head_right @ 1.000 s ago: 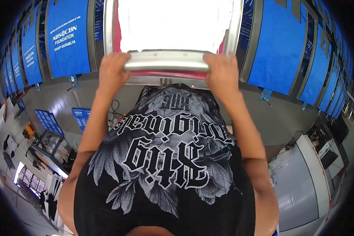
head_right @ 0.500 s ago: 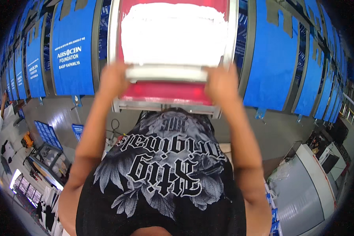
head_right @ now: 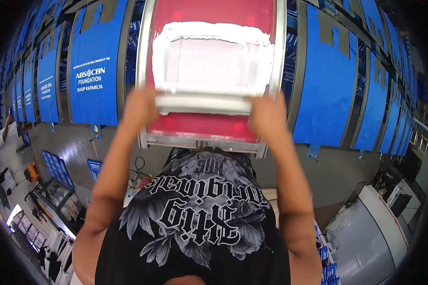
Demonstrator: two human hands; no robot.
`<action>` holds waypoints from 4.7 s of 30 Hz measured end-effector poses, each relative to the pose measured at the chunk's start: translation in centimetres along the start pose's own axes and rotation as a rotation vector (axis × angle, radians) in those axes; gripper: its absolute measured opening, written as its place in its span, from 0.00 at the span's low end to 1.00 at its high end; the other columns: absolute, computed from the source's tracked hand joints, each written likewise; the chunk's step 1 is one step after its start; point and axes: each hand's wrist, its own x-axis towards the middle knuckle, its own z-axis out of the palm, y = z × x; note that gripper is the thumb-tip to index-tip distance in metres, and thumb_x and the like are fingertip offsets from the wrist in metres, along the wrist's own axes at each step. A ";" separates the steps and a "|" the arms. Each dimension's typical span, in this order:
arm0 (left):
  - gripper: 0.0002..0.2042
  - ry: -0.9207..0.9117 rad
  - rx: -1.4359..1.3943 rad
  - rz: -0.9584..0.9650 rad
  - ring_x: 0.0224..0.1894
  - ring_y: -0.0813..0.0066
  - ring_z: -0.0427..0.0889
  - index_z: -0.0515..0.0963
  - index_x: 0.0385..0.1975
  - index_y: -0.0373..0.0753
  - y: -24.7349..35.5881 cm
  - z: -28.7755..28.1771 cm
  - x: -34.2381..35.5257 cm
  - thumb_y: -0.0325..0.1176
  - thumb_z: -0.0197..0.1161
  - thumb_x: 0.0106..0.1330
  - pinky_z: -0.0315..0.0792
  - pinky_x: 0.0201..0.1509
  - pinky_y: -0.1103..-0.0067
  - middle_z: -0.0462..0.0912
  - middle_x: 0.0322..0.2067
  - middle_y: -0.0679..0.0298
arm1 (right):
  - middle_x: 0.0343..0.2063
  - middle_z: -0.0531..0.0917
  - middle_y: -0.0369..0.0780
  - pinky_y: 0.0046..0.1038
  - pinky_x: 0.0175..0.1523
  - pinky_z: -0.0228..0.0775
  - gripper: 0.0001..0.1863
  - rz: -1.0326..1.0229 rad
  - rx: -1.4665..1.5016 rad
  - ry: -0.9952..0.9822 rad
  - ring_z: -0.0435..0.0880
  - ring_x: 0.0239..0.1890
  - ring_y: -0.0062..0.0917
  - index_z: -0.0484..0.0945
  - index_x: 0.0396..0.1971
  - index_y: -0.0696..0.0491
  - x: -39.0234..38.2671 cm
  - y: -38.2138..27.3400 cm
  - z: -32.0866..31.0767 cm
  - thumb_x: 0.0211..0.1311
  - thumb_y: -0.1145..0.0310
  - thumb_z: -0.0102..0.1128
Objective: Using a squeegee to apply white ink through a screen onto blue fabric panels on a multi-station printing press.
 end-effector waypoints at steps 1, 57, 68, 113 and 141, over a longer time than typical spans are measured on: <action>0.20 0.050 0.034 -0.005 0.40 0.56 0.77 0.79 0.40 0.43 0.3 2.3 -3.3 0.24 0.66 0.42 0.70 0.45 0.66 0.80 0.35 0.55 | 0.32 0.82 0.42 0.47 0.63 0.53 0.24 -0.002 0.062 0.009 0.78 0.41 0.34 0.80 0.38 0.50 -2.5 -1.1 1.3 0.33 0.81 0.58; 0.18 -0.141 -0.497 -0.259 0.28 0.60 0.81 0.79 0.29 0.35 7.8 11.5 -12.8 0.47 0.58 0.61 0.72 0.34 0.69 0.81 0.23 0.53 | 0.28 0.83 0.38 0.28 0.44 0.67 0.17 -0.055 0.839 0.226 0.80 0.32 0.26 0.80 0.35 0.58 -1.1 6.9 5.3 0.41 0.71 0.68; 0.20 0.568 -0.912 -0.431 0.44 0.74 0.78 0.73 0.52 0.37 -4.1 8.0 -6.6 0.44 0.54 0.67 0.69 0.49 0.78 0.82 0.42 0.56 | 0.27 0.78 0.34 0.21 0.39 0.63 0.16 0.144 1.317 0.263 0.73 0.32 0.17 0.79 0.32 0.58 -0.8 8.6 5.9 0.45 0.65 0.70; 0.21 0.506 -1.005 -0.387 0.39 0.80 0.75 0.74 0.49 0.32 -3.1 4.5 -7.4 0.45 0.51 0.69 0.68 0.45 0.81 0.81 0.37 0.61 | 0.31 0.83 0.38 0.19 0.41 0.67 0.19 0.121 1.401 0.261 0.77 0.33 0.17 0.80 0.40 0.61 -1.3 7.0 2.1 0.46 0.71 0.70; 0.23 0.697 -0.227 -0.122 0.49 0.53 0.75 0.73 0.51 0.39 -2.4 2.0 -4.8 0.43 0.63 0.58 0.65 0.56 0.67 0.76 0.46 0.49 | 0.35 0.82 0.41 0.30 0.53 0.65 0.23 0.181 0.614 0.008 0.79 0.42 0.29 0.78 0.41 0.57 -3.2 5.4 1.8 0.37 0.76 0.66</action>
